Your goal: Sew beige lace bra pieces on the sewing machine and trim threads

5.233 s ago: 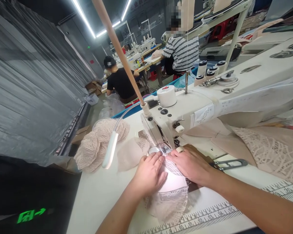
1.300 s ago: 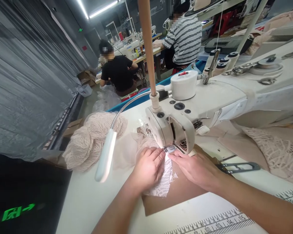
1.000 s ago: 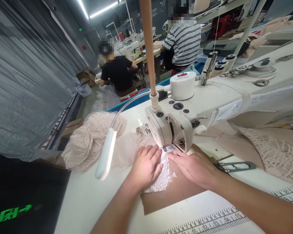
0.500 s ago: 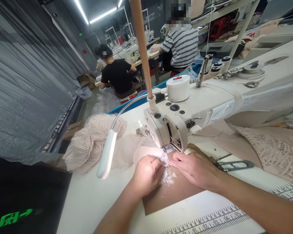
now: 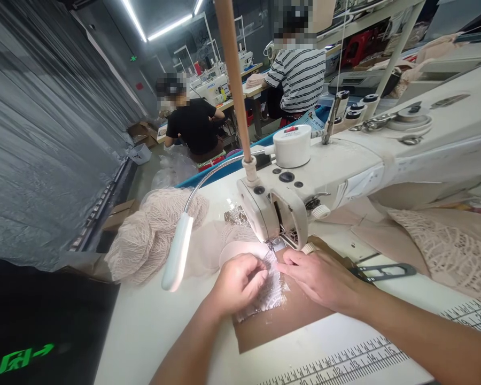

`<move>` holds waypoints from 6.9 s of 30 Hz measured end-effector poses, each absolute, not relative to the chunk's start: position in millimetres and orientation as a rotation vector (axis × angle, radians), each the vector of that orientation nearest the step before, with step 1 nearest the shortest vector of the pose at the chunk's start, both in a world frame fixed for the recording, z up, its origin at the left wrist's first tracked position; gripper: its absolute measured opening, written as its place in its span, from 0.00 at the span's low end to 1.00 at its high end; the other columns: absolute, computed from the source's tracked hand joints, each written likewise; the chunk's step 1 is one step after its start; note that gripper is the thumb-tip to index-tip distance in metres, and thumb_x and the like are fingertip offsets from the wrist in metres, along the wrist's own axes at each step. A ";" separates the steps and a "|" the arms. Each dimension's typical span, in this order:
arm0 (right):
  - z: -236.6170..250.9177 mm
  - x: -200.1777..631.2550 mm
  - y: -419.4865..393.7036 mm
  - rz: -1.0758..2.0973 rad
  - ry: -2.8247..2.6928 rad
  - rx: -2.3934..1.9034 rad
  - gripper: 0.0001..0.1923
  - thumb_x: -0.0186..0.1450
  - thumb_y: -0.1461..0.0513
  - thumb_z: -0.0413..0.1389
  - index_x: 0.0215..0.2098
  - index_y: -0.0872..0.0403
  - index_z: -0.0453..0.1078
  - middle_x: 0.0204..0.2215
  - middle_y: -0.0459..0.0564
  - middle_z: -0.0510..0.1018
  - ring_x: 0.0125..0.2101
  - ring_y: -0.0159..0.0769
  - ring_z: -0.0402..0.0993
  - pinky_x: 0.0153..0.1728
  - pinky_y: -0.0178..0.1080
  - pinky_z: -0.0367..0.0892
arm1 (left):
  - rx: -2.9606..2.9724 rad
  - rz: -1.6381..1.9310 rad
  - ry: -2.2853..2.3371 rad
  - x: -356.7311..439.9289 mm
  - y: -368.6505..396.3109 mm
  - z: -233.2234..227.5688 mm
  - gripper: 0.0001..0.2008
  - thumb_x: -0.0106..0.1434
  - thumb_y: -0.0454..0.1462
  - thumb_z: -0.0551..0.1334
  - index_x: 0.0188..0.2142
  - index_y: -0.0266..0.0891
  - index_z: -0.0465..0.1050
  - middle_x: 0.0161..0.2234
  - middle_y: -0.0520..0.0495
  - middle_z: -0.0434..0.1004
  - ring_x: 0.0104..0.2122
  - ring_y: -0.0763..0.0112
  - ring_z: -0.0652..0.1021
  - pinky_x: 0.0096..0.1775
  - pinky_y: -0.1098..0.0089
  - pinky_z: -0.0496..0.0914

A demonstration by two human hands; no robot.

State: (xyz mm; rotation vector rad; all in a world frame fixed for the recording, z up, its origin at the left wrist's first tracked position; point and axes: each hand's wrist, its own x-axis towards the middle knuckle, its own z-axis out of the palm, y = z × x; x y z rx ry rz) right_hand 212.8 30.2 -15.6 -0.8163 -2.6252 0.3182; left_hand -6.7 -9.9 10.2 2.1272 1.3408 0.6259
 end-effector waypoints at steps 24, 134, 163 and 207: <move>-23.5 208.2 27.5 0.183 -2.566 -0.954 0.17 0.64 0.70 0.45 0.42 0.52 0.72 0.30 0.48 0.71 0.25 0.33 0.58 0.28 0.38 0.47 | 2.688 0.362 1.387 -1.0 -7.3 -2.4 0.21 0.67 0.41 0.51 0.57 0.36 0.65 0.58 0.42 0.66 0.50 0.54 0.68 0.49 0.53 0.64; -18.6 210.7 32.3 0.278 -2.587 -1.072 0.25 0.55 0.72 0.49 0.48 0.48 0.71 0.34 0.52 0.75 0.33 0.39 0.64 0.29 0.36 0.53 | 2.658 0.300 1.472 -2.9 7.5 0.8 0.16 0.66 0.32 0.53 0.52 0.42 0.67 0.48 0.42 0.73 0.44 0.57 0.69 0.43 0.59 0.65; -16.0 214.4 29.2 0.417 -2.585 -0.841 0.14 0.65 0.69 0.44 0.39 0.53 0.71 0.28 0.48 0.67 0.28 0.35 0.58 0.29 0.38 0.51 | 2.640 0.356 1.320 0.4 -2.3 16.8 0.14 0.68 0.35 0.52 0.50 0.37 0.70 0.52 0.43 0.72 0.46 0.60 0.72 0.47 0.58 0.71; -27.1 213.9 25.8 0.163 -2.484 -0.834 0.15 0.57 0.72 0.50 0.37 0.53 0.72 0.29 0.47 0.73 0.28 0.35 0.62 0.34 0.40 0.52 | 2.609 0.214 1.451 12.1 -8.0 11.7 0.21 0.66 0.40 0.55 0.57 0.37 0.64 0.57 0.40 0.67 0.49 0.54 0.69 0.50 0.53 0.68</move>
